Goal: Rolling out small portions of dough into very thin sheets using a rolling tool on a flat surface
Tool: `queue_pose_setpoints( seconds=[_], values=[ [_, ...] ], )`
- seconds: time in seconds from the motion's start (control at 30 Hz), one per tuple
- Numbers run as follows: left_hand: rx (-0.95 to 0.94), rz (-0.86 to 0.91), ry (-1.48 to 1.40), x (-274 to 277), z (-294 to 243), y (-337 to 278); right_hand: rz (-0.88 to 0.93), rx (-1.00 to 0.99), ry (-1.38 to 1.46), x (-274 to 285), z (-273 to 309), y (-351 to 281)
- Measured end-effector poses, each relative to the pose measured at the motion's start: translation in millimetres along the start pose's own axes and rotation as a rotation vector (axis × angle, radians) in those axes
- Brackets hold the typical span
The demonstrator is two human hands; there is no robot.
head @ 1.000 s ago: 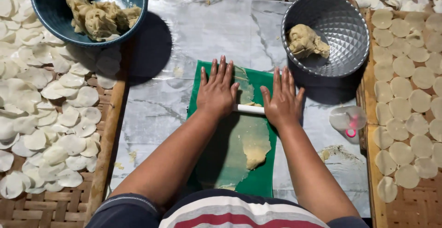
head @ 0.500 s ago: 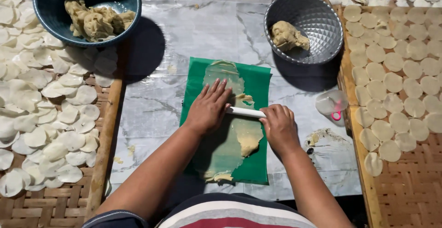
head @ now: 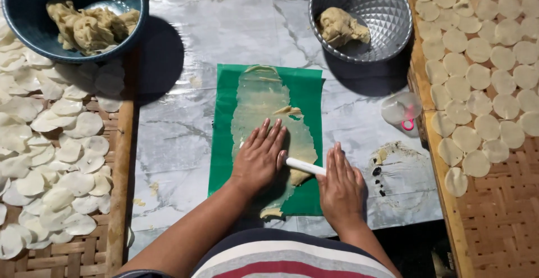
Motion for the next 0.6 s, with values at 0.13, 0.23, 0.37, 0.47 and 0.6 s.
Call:
queue_pose_setpoints(
  seconds=[0.13,0.23,0.37,0.47,0.6],
  values=[
    [0.041,0.086,0.016,-15.7,3.9,17.3,0.103,-0.089,-0.123,-18.7,-11.2,11.1],
    [0.107,0.23,0.069,-24.4,11.6,37.7,0.066,-0.062,-0.098,-21.6,-19.2,31.6],
    [0.186,0.461,0.039,-27.6,21.7,85.2,0.408,-0.256,-0.069,-26.7,-42.9,79.7],
    [0.202,0.45,0.05,-39.4,33.9,113.4,0.395,-0.303,-0.007,-38.4,-61.5,108.8],
    [0.246,0.394,0.056,-50.0,41.1,127.9,0.097,-0.283,0.033,-38.6,-66.6,119.9]
  ],
)
Point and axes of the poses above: each hand's wrist, its own y-axis towards the middle knuckle, its own x-axis out of the back of the hand, z = x × y, the point moved 1 cm from there along y, towards the middle knuckle
